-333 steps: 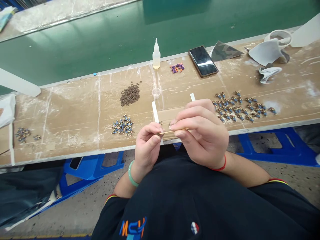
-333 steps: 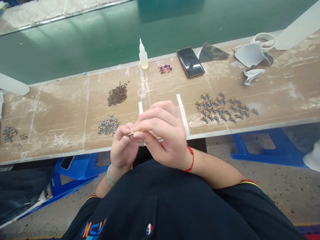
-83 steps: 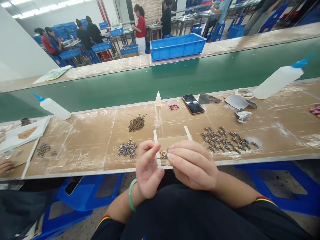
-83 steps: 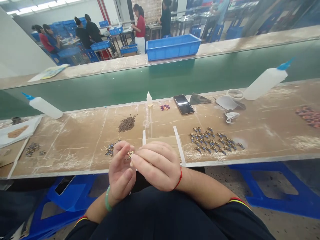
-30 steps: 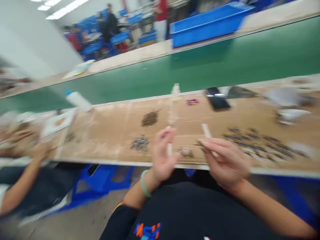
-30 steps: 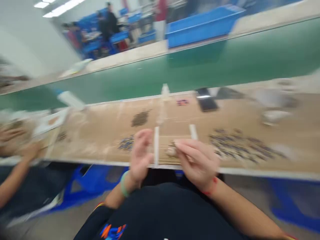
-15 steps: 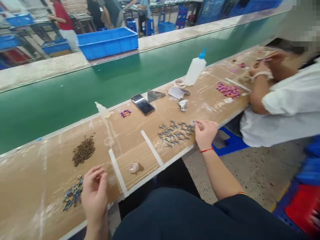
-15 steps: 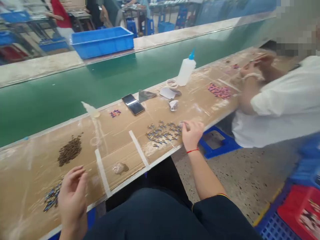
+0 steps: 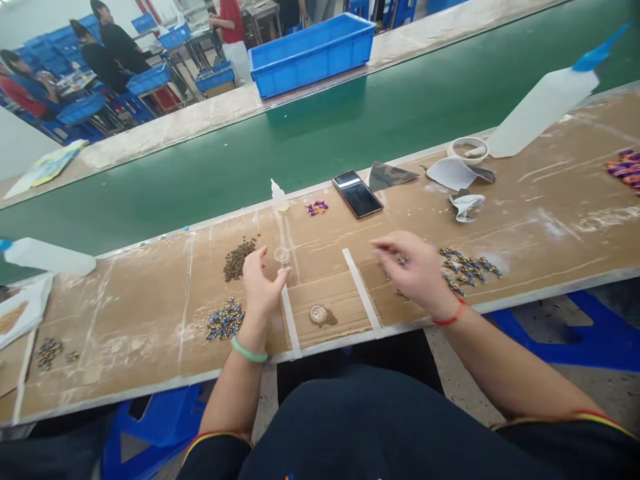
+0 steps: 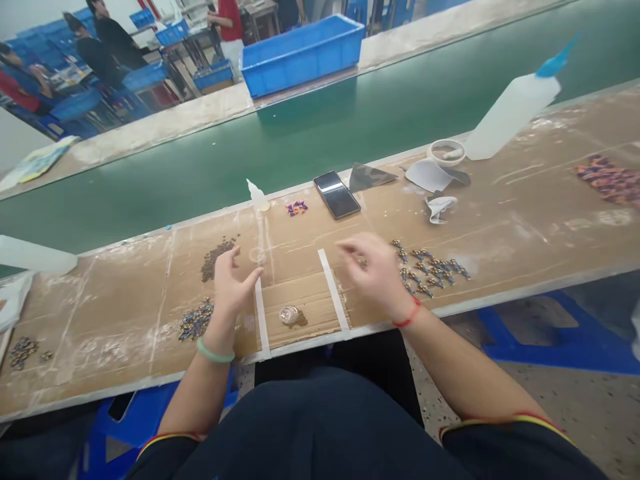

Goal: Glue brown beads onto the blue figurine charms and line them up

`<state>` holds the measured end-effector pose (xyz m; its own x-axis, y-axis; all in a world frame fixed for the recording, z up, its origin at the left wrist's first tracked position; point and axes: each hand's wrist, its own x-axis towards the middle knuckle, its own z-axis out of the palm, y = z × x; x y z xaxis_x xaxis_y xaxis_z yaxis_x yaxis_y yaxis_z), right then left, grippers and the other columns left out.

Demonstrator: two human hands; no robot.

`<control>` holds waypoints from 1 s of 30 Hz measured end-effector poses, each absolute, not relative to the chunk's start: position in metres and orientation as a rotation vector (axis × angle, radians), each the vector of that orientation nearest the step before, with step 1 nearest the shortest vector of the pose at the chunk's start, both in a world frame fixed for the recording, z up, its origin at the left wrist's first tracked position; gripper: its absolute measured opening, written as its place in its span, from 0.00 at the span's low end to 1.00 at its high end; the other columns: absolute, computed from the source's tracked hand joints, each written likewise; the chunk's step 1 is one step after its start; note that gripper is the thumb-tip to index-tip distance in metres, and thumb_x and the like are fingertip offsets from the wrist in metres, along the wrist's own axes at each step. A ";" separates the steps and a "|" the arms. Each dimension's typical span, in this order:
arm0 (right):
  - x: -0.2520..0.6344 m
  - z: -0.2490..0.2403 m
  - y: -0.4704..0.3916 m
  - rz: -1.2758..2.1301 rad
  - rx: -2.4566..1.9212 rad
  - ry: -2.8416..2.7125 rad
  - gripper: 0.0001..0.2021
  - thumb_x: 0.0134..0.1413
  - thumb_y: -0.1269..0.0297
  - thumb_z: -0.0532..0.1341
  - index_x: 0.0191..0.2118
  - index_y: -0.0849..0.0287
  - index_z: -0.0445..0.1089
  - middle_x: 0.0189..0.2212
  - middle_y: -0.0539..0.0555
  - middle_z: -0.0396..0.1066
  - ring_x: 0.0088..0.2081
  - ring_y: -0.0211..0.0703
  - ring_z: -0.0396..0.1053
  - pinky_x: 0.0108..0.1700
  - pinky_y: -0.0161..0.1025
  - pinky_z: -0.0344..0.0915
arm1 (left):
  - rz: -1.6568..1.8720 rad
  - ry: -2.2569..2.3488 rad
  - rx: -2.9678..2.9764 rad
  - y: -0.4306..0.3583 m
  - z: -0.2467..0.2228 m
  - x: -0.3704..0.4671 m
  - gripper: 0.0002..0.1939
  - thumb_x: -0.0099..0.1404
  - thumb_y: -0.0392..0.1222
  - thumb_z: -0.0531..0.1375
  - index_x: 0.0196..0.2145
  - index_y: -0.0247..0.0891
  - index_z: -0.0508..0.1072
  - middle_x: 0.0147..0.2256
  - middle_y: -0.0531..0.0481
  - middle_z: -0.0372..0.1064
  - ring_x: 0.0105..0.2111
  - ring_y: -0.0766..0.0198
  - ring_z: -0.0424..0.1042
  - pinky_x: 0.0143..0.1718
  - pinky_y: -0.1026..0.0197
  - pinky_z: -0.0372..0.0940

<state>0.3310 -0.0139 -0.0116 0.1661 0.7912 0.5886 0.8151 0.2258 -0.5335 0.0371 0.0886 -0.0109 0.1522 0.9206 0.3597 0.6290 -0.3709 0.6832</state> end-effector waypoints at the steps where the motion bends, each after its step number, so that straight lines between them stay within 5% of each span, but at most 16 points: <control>1: 0.309 -0.007 0.005 0.086 -1.511 -1.714 0.05 0.62 0.65 0.63 0.41 0.57 0.75 0.36 0.52 0.77 0.37 0.40 0.74 0.41 0.37 0.71 | 1.027 1.495 2.072 0.095 -0.013 0.041 0.34 0.53 0.43 0.71 0.57 0.34 0.69 0.51 0.37 0.71 0.48 0.50 0.71 0.50 0.48 0.67; 4: 0.253 0.003 0.058 0.350 -1.530 -1.917 0.06 0.61 0.63 0.65 0.40 0.61 0.74 0.33 0.51 0.76 0.33 0.36 0.73 0.39 0.35 0.71 | 0.907 1.538 2.046 0.109 -0.021 0.052 0.36 0.55 0.43 0.70 0.59 0.30 0.67 0.51 0.35 0.72 0.42 0.53 0.72 0.49 0.48 0.68; 9: 0.212 0.012 0.100 0.578 -1.728 -2.066 0.16 0.66 0.53 0.62 0.45 0.63 0.72 0.40 0.54 0.74 0.40 0.41 0.74 0.45 0.44 0.74 | 0.885 1.541 2.053 0.112 -0.030 0.059 0.16 0.59 0.37 0.64 0.46 0.35 0.76 0.42 0.42 0.77 0.41 0.55 0.75 0.48 0.52 0.69; 19: 0.215 0.012 0.107 0.682 -1.826 -2.056 0.16 0.67 0.56 0.62 0.53 0.62 0.70 0.50 0.57 0.72 0.49 0.45 0.73 0.51 0.49 0.74 | 0.905 1.510 2.045 0.111 -0.034 0.063 0.13 0.57 0.37 0.66 0.41 0.34 0.77 0.40 0.42 0.78 0.43 0.52 0.75 0.49 0.51 0.69; 27: 0.239 0.007 0.092 0.717 -1.611 -1.701 0.13 0.66 0.59 0.61 0.32 0.61 0.68 0.26 0.48 0.67 0.30 0.36 0.65 0.38 0.37 0.66 | 0.946 1.481 1.993 0.111 -0.035 0.057 0.29 0.52 0.37 0.72 0.52 0.35 0.74 0.47 0.40 0.73 0.49 0.50 0.73 0.53 0.48 0.68; 30: 0.243 0.009 0.080 0.790 -1.468 -1.554 0.18 0.64 0.52 0.60 0.27 0.59 0.64 0.21 0.46 0.62 0.25 0.35 0.59 0.32 0.37 0.58 | 1.066 1.507 1.953 0.106 -0.027 0.053 0.34 0.49 0.41 0.74 0.54 0.37 0.74 0.53 0.38 0.68 0.56 0.47 0.68 0.59 0.45 0.63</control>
